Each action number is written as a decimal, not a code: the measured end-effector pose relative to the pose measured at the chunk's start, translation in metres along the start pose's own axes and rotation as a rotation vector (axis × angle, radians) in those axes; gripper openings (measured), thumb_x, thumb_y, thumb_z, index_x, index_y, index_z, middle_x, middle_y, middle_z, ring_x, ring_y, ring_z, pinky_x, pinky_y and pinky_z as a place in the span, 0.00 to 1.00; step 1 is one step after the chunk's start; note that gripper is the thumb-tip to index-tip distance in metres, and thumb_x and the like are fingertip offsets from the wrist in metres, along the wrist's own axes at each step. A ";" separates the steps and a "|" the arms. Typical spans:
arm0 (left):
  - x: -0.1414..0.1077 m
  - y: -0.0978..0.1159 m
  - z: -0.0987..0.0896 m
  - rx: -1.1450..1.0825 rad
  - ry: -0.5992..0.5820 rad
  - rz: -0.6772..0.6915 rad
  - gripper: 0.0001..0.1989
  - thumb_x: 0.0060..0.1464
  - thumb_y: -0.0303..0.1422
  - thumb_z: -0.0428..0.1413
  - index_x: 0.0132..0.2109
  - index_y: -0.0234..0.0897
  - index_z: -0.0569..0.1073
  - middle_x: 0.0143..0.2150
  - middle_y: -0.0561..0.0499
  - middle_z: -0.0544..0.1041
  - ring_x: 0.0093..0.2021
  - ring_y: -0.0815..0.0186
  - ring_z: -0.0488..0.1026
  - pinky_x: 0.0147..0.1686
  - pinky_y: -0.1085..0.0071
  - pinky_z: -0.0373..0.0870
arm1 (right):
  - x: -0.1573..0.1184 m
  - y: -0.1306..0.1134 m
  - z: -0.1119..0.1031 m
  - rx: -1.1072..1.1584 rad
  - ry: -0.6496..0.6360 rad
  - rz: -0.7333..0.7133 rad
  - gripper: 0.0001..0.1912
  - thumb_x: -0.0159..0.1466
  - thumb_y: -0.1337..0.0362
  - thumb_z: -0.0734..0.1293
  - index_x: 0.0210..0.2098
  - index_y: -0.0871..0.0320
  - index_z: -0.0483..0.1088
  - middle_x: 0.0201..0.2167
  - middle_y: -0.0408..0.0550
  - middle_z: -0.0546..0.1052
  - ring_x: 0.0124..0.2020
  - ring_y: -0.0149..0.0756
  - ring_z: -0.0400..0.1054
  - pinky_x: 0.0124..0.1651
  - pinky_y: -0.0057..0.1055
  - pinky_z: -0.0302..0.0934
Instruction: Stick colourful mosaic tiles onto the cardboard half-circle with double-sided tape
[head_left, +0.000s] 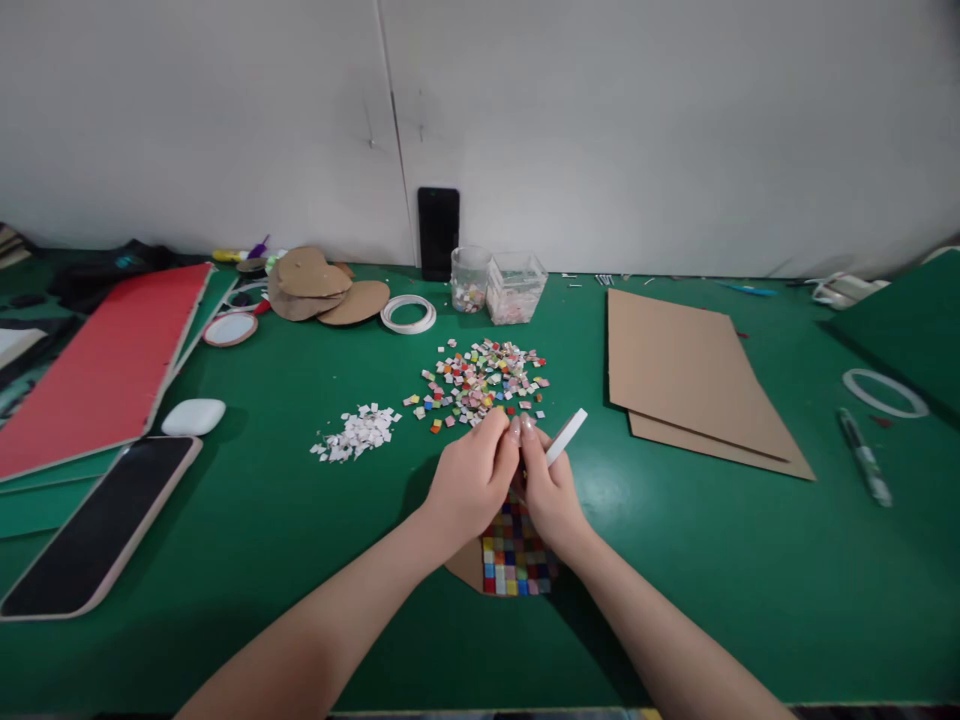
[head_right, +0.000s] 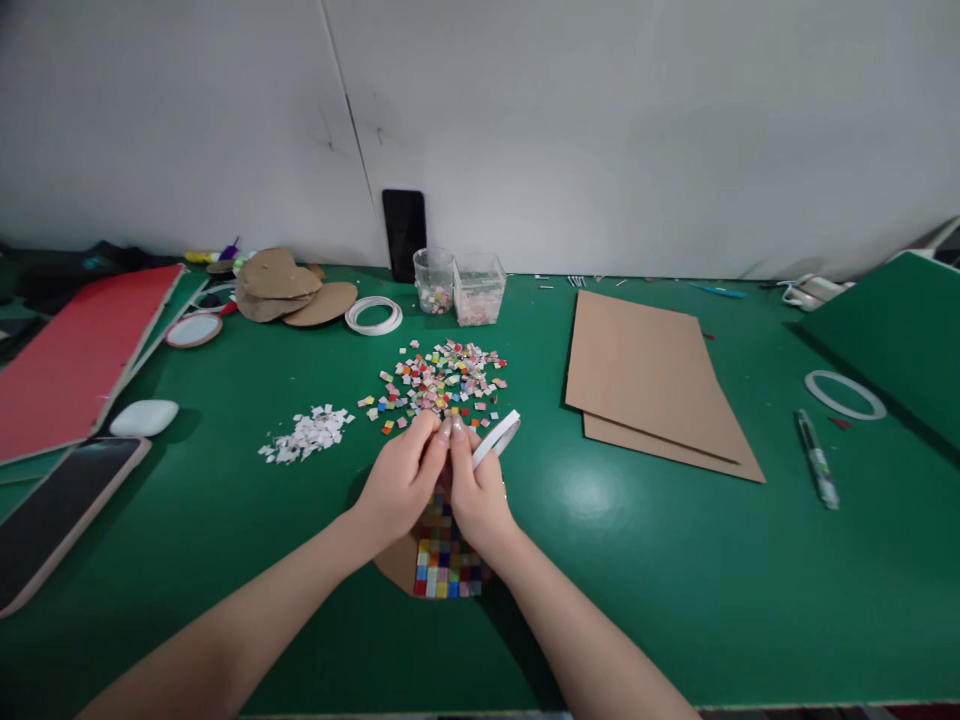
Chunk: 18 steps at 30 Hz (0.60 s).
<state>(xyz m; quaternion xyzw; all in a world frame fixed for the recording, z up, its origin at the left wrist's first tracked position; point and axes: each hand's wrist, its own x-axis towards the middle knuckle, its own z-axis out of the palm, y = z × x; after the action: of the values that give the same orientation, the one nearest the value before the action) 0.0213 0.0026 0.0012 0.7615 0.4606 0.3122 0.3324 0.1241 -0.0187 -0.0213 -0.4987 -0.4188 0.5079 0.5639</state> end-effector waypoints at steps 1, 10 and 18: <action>0.000 0.000 0.000 0.047 0.001 -0.001 0.11 0.60 0.33 0.40 0.29 0.40 0.51 0.22 0.57 0.57 0.21 0.71 0.57 0.21 0.73 0.50 | 0.000 0.000 0.000 -0.010 0.001 -0.017 0.16 0.63 0.51 0.57 0.26 0.55 0.60 0.21 0.39 0.60 0.21 0.30 0.54 0.25 0.26 0.53; 0.001 -0.001 -0.003 0.034 0.016 0.002 0.11 0.61 0.33 0.39 0.29 0.40 0.53 0.22 0.57 0.59 0.20 0.71 0.59 0.20 0.74 0.50 | 0.000 0.003 -0.002 -0.020 -0.049 -0.006 0.17 0.64 0.51 0.56 0.25 0.55 0.59 0.19 0.38 0.57 0.19 0.29 0.50 0.20 0.25 0.48; 0.000 0.002 0.000 -0.168 -0.014 -0.021 0.12 0.62 0.37 0.39 0.30 0.40 0.54 0.23 0.57 0.60 0.23 0.71 0.59 0.23 0.73 0.54 | 0.001 0.000 -0.002 0.025 -0.020 0.020 0.18 0.63 0.50 0.57 0.25 0.55 0.60 0.18 0.37 0.56 0.17 0.27 0.47 0.18 0.25 0.46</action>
<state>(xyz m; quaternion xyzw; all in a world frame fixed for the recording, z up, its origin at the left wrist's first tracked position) 0.0222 0.0016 0.0030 0.7283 0.4383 0.3408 0.4017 0.1266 -0.0185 -0.0212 -0.4907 -0.4131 0.5237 0.5607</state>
